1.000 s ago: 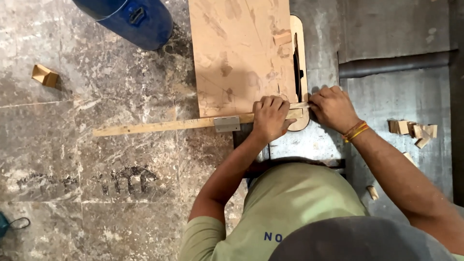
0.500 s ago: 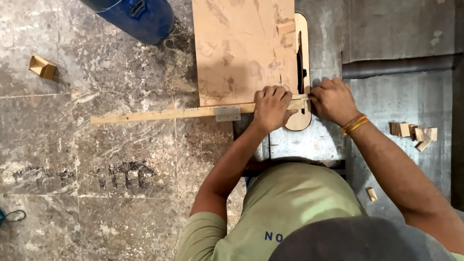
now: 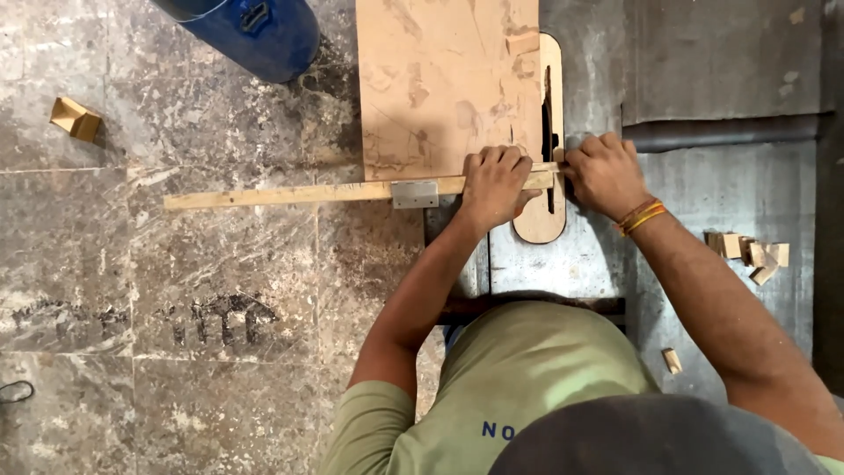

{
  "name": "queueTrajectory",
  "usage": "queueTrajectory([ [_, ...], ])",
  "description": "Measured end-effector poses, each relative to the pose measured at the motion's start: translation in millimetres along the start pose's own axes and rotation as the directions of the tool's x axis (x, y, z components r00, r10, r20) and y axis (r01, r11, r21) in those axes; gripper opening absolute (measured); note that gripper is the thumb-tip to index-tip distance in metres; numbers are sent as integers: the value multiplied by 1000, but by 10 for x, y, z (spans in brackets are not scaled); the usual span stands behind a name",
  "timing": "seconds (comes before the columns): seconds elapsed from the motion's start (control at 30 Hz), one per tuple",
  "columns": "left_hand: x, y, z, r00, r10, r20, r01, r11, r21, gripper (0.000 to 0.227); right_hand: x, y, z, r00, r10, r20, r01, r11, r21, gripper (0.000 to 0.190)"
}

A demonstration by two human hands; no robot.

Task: The recorder uses a table saw to cut small wooden blocks from a piece of lumber in a workshop environment.

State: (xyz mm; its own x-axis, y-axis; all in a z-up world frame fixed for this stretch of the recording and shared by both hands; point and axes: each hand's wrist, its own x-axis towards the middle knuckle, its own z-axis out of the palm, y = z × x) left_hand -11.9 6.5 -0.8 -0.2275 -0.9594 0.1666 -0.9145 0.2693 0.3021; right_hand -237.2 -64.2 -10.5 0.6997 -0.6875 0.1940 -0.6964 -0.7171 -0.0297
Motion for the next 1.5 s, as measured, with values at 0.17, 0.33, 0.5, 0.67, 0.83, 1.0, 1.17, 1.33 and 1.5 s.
queueTrajectory([
  [0.17,68,-11,-71,999,-10,46,9,1000,23,50,77,32,-28,999,-33,-20,33,999,18,14],
  [0.33,111,-41,-86,1000,-4,14,4,1000,18,49,130,100,-5,997,-74,-32,72,997,-39,12],
  [0.5,179,-71,-98,1000,-2,-26,3,1000,15,48,188,173,4,995,-91,-39,88,992,-90,15],
  [0.67,205,-159,48,996,4,-87,-7,999,-31,47,82,236,-132,997,2,-76,-4,1000,-31,15],
  [0.83,196,-134,12,996,-14,-83,7,996,-89,48,-468,267,-458,984,143,-108,-120,974,192,18],
  [1.0,171,-58,-71,999,-37,29,40,993,-116,46,-1456,537,-774,919,370,-134,-284,859,425,19],
  [1.17,-175,103,117,996,77,-53,-85,981,-174,46,-2606,862,-1012,659,741,-128,-618,630,471,21],
  [1.33,-450,333,59,992,95,-86,-109,976,-188,50,-3307,1067,-741,503,838,-212,-704,540,461,20],
  [1.5,-581,421,62,996,53,-75,-64,986,-153,50,-3397,1233,-216,443,888,-121,-831,458,316,26],
])
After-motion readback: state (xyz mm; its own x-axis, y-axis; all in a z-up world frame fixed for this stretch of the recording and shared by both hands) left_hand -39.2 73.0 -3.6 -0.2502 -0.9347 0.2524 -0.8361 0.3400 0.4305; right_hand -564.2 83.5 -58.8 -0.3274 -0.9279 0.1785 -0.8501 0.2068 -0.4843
